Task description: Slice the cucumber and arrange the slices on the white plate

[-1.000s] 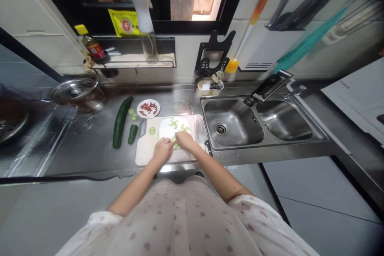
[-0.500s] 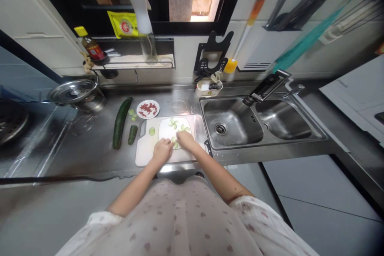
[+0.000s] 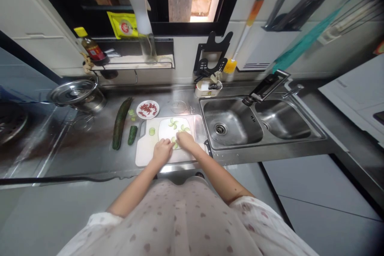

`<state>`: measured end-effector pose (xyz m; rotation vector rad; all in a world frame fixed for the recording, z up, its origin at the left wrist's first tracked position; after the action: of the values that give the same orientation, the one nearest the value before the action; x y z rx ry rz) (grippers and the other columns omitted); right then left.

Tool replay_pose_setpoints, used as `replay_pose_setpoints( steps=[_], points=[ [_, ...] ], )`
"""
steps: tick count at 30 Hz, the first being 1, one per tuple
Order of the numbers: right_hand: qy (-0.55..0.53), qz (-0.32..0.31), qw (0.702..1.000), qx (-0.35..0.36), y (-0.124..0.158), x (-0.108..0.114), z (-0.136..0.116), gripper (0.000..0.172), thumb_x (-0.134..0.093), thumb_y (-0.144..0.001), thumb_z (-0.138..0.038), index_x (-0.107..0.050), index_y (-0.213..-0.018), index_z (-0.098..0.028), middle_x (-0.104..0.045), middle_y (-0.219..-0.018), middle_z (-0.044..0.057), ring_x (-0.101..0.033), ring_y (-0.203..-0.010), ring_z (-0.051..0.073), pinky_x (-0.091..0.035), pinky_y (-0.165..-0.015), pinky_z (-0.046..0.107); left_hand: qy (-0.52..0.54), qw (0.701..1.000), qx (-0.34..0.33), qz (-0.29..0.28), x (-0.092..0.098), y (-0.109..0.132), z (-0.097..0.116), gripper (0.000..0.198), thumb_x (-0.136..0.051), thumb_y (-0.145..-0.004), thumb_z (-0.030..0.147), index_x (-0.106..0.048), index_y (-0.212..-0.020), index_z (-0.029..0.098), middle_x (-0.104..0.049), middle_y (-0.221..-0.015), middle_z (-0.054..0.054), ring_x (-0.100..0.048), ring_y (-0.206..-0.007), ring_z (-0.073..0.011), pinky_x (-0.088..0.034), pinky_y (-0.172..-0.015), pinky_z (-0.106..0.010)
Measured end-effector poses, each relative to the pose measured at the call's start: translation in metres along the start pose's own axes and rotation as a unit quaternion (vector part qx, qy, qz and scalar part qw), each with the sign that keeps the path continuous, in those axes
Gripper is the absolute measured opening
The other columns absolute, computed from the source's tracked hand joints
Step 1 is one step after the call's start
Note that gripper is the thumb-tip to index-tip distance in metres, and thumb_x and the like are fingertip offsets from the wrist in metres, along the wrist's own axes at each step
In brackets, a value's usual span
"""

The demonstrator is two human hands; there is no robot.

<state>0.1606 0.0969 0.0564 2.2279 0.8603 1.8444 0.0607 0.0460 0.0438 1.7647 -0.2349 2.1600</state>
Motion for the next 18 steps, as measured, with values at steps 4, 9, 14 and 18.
replay_pose_setpoints(
  steps=[4, 9, 14, 18],
  points=[
    [-0.006, -0.001, 1.0, -0.022, 0.005, 0.007, 0.008, 0.025, -0.048, -0.091, -0.02, -0.061, -0.111, -0.014, -0.067, -0.105, 0.014, -0.06, -0.1, 0.021, -0.042, -0.078, 0.026, 0.0, 1.0, 0.002, -0.001, -0.001, -0.001, -0.001, 0.026, -0.046, -0.089, 0.021, -0.07, -0.1, 0.024, -0.061, -0.095, -0.008, -0.049, -0.092, -0.0218, -0.038, -0.077, -0.032],
    [-0.003, -0.008, 0.999, -0.039, 0.011, 0.008, 0.012, 0.026, -0.049, -0.09, -0.021, -0.061, -0.113, -0.016, -0.067, -0.105, 0.014, -0.061, -0.101, 0.022, -0.043, -0.077, 0.026, 0.006, 1.0, 0.0, -0.002, -0.001, -0.002, -0.001, 0.026, -0.046, -0.089, 0.021, -0.07, -0.099, 0.024, -0.06, -0.094, -0.008, -0.048, -0.092, -0.0219, -0.038, -0.077, -0.032],
    [0.007, -0.014, 0.999, -0.038, 0.012, 0.002, 0.011, 0.023, -0.048, -0.091, -0.021, -0.062, -0.109, -0.015, -0.067, -0.104, 0.015, -0.061, -0.1, 0.022, -0.044, -0.078, 0.028, 0.007, 1.0, 0.002, 0.005, -0.003, -0.002, -0.002, 0.026, -0.046, -0.089, 0.021, -0.07, -0.1, 0.023, -0.06, -0.095, -0.008, -0.049, -0.091, -0.0221, -0.038, -0.076, -0.032],
    [0.01, -0.016, 0.999, -0.036, 0.012, 0.001, 0.011, 0.023, -0.047, -0.092, -0.02, -0.062, -0.109, -0.014, -0.067, -0.103, 0.015, -0.061, -0.1, 0.022, -0.044, -0.077, 0.027, 0.006, 1.0, 0.001, 0.012, -0.003, -0.002, -0.001, 0.026, -0.046, -0.089, 0.021, -0.071, -0.099, 0.022, -0.06, -0.095, -0.008, -0.049, -0.09, -0.022, -0.039, -0.076, -0.032]
  ],
)
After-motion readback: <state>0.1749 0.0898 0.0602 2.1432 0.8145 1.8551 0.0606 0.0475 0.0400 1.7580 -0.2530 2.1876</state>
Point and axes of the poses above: each hand's wrist, its own y-axis away from the middle knuckle, its own x-axis out of the back of the hand, z = x × y, the point moved 7 cm from there along -y, towards the middle knuckle
